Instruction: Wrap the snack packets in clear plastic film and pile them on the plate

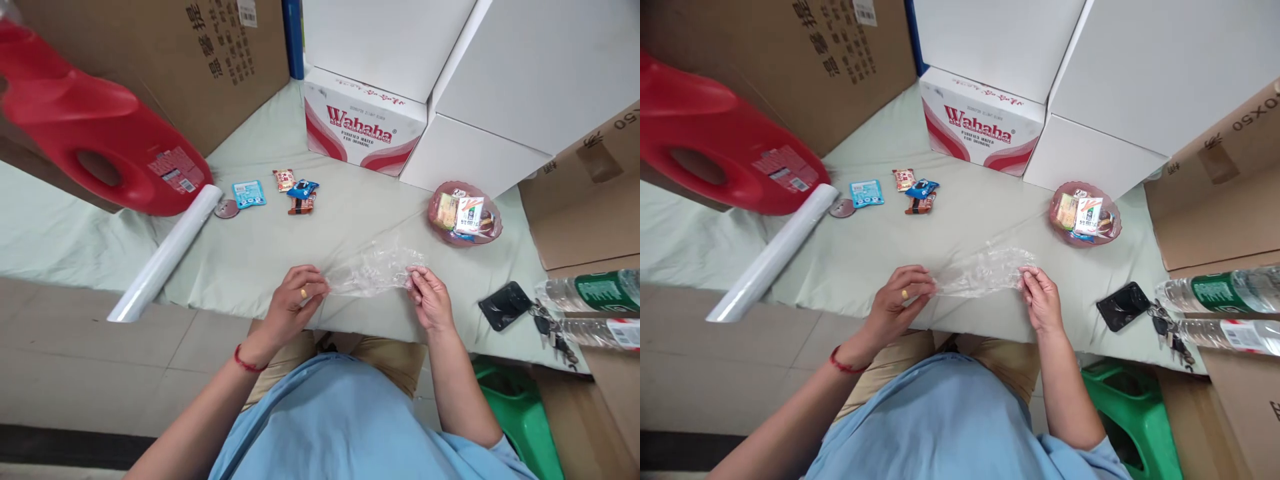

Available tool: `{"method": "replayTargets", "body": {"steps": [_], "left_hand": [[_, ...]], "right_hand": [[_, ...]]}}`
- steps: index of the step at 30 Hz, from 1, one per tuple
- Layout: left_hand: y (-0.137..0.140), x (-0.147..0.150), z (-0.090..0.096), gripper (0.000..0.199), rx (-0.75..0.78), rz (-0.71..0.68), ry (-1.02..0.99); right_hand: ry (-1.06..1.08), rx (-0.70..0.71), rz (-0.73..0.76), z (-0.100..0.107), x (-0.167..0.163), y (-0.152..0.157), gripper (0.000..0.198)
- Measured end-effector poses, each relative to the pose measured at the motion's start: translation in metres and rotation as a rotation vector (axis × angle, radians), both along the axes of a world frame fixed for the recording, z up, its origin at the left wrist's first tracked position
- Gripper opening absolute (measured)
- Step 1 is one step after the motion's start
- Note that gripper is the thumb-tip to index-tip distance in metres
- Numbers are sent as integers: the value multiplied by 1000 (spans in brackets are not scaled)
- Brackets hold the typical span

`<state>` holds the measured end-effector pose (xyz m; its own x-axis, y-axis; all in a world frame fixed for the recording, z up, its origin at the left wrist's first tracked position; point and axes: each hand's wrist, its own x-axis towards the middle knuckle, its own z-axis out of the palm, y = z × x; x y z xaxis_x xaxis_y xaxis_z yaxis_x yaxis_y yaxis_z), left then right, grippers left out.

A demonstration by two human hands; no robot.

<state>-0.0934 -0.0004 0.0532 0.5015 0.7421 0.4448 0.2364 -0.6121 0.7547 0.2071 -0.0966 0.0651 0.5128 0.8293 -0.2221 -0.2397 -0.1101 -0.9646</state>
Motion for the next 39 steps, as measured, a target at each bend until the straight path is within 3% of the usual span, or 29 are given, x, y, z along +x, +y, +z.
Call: {"method": "replayTargets", "body": {"steps": [5, 10, 12, 14, 17, 19, 23, 26, 29, 32, 34, 39], "left_hand": [[-1, -36, 11, 17, -63, 65, 26], [3, -67, 36, 11, -111, -43, -104], [13, -73, 36, 11, -91, -34, -91], [29, -73, 27, 12, -39, 62, 36], [49, -65, 2, 16, 22, 297, 232], [53, -59, -10, 23, -6, 445, 234], [26, -44, -4, 23, -144, 635, 69], [-12, -22, 15, 24, -358, 599, -72], [-44, 11, 23, 41, -513, 375, -187], [-52, 42, 13, 77, -555, 327, -145], [-43, 53, 1, 87, -593, 353, -115], [-10, 32, -22, 46, -629, 417, -256]], "right_hand": [[-82, -27, 2, 10, -1, -4, 41], [79, -39, 223, 46, 11, -28, 37], [147, -1, 304, 54, 15, -29, 38], [129, -5, 332, 54, 12, -19, 39], [-72, -23, 262, 42, -2, 6, 37], [-204, 28, 183, 31, -14, 17, 35], [-148, 96, 130, 17, -33, 15, 32], [-55, 100, 151, 18, -42, 7, 32], [-2, 128, 199, 25, -53, 4, 29], [50, 158, 271, 30, -64, 4, 26], [76, 155, 282, 29, -65, 5, 26], [47, 108, 28, 13, -37, 11, 33]]}}
